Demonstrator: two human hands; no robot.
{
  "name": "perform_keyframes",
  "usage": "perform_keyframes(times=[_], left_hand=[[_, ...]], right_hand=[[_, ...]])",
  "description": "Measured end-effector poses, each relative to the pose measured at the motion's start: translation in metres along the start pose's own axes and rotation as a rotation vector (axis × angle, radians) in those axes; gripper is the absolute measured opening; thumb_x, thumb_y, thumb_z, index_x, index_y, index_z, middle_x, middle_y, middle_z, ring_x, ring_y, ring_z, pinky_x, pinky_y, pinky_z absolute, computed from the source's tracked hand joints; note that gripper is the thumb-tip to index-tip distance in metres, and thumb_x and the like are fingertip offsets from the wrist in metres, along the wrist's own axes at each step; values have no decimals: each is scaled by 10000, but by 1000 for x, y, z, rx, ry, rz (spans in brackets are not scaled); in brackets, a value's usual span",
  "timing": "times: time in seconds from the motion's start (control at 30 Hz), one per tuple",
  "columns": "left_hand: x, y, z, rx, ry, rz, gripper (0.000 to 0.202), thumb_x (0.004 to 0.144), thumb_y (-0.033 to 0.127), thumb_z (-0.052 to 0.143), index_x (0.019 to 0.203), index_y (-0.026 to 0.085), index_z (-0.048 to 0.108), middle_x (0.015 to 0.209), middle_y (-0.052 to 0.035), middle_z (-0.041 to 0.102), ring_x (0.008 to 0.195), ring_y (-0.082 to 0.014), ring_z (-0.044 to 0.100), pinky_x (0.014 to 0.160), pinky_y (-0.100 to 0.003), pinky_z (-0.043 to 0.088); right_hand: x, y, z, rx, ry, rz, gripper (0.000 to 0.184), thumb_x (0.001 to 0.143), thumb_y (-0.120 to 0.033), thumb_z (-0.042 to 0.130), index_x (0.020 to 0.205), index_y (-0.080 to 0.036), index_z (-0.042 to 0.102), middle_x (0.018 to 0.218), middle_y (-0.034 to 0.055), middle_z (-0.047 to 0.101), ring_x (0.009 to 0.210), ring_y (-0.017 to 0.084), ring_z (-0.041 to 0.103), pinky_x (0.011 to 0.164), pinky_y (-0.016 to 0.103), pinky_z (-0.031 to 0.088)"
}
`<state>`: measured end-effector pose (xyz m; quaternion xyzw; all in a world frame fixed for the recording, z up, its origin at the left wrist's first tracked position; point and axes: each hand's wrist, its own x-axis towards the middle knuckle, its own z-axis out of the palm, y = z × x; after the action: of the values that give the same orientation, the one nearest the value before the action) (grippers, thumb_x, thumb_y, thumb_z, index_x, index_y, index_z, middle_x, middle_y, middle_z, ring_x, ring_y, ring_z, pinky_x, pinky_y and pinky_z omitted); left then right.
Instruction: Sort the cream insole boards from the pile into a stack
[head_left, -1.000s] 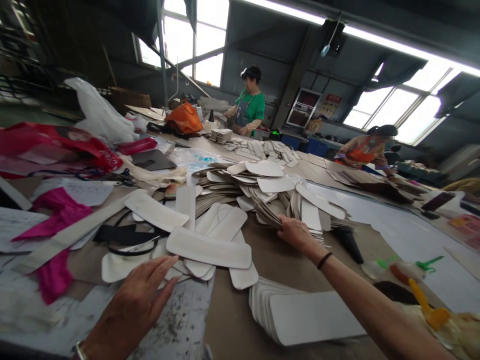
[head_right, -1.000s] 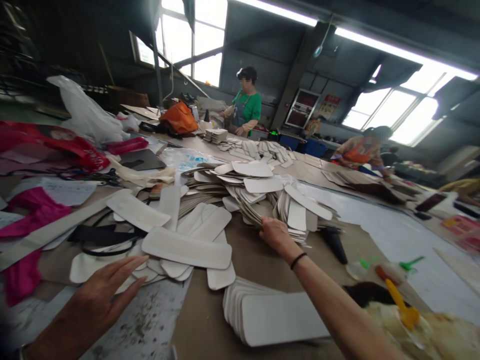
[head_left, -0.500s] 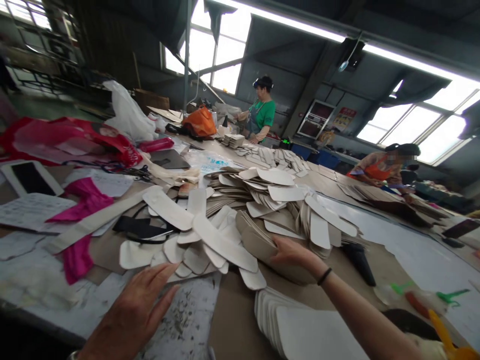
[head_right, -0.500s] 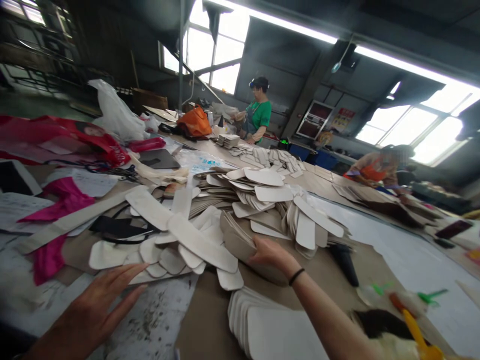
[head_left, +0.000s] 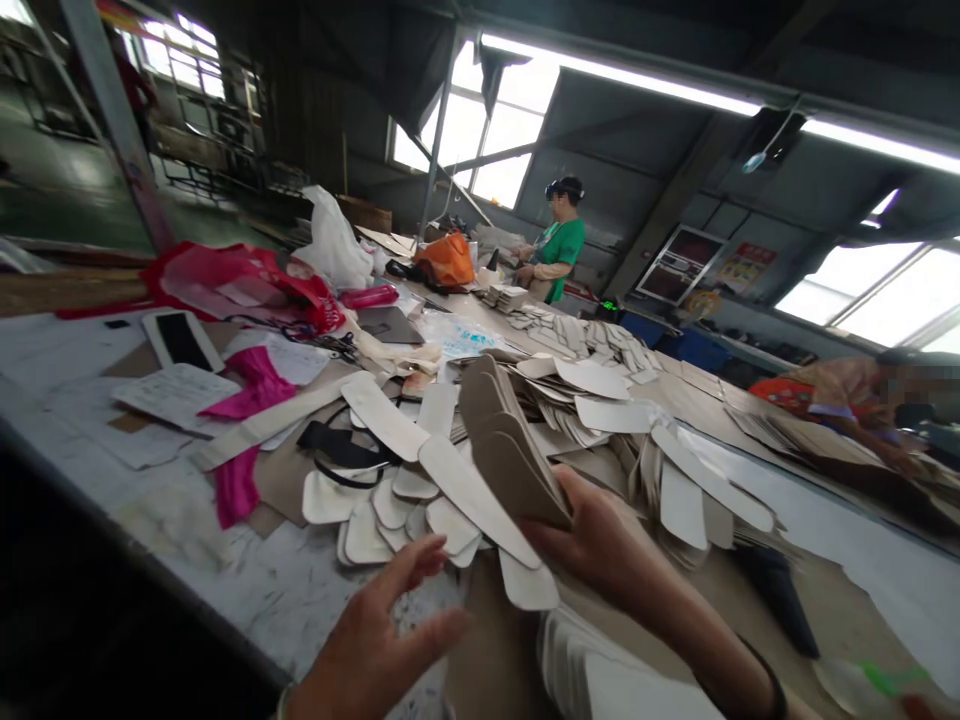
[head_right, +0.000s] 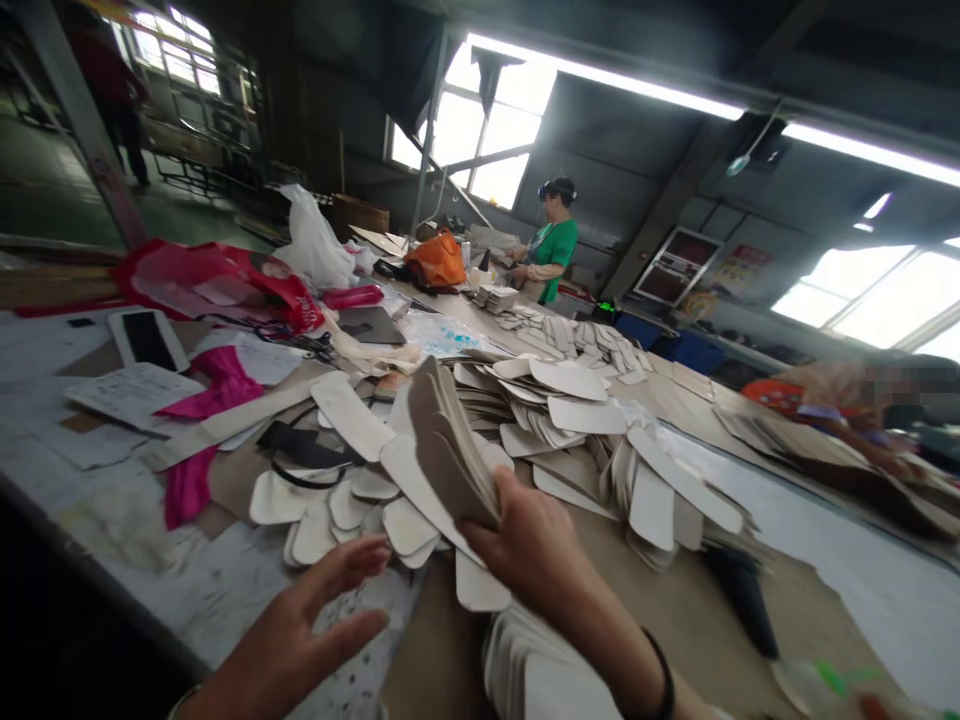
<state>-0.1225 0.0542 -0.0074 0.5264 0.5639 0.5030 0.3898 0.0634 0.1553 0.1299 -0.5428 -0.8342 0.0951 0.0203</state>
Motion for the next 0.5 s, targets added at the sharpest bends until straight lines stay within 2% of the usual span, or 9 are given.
perform_keyframes(times=[0.03, 0.1, 0.2, 0.3, 0.37, 0.43, 0.5], left_hand=[[1, 5, 5, -185, -9, -42, 715, 676, 567, 665, 1268, 229, 449, 1246, -119, 580, 1181, -280, 511, 990, -410, 434], [2, 17, 9, -540, 13, -52, 910, 613, 623, 687, 1352, 234, 324, 1338, -129, 496, 1264, -305, 414, 1045, -430, 366], [-1, 34, -3, -881, 136, -48, 902, 652, 507, 724, 1384, 279, 247, 1341, -80, 496, 1256, -276, 425, 1082, -394, 317], [-14, 36, -26, -944, 248, -12, 908, 619, 412, 776, 1371, 319, 275, 1305, -33, 530, 1262, -263, 416, 1090, -373, 304], [-24, 27, -42, -945, 309, 1, 879, 623, 391, 776, 1361, 333, 303, 1297, -19, 541, 1257, -264, 422, 1082, -378, 314], [-35, 16, -56, -998, 323, -47, 771, 654, 411, 744, 1326, 326, 376, 1256, -14, 577, 1211, -267, 476, 1050, -390, 355], [-45, 7, -68, -1088, 264, -169, 593, 706, 485, 669, 1231, 259, 513, 1118, -40, 659, 1115, -284, 557, 985, -410, 419]], right_hand=[[-2, -21, 3, 71, -15, -36, 277, 737, -417, 588, 894, -207, 498, 776, 44, 661, 716, 214, 611, 547, 249, 306], [-5, -60, 15, 138, -39, -131, 250, 731, -388, 570, 879, -200, 497, 751, 45, 661, 697, 222, 620, 537, 252, 299], [-9, -104, 43, 151, -77, -286, 198, 747, -252, 492, 930, -176, 492, 791, 74, 664, 723, 259, 644, 555, 277, 326], [-12, -129, 62, 202, -139, -421, 371, 747, -219, 476, 1107, -134, 447, 1012, 145, 643, 890, 297, 632, 654, 313, 403], [-13, -139, 65, 256, -184, -484, 488, 728, -256, 526, 1186, -132, 411, 1109, 164, 607, 971, 303, 604, 720, 327, 428], [-14, -146, 60, 361, -245, -535, 526, 695, -305, 603, 1177, -175, 435, 1085, 115, 618, 948, 274, 609, 731, 304, 439], [-16, -154, 54, 478, -354, -580, 547, 637, -384, 699, 1117, -234, 483, 1004, 40, 641, 871, 235, 626, 707, 270, 444]])
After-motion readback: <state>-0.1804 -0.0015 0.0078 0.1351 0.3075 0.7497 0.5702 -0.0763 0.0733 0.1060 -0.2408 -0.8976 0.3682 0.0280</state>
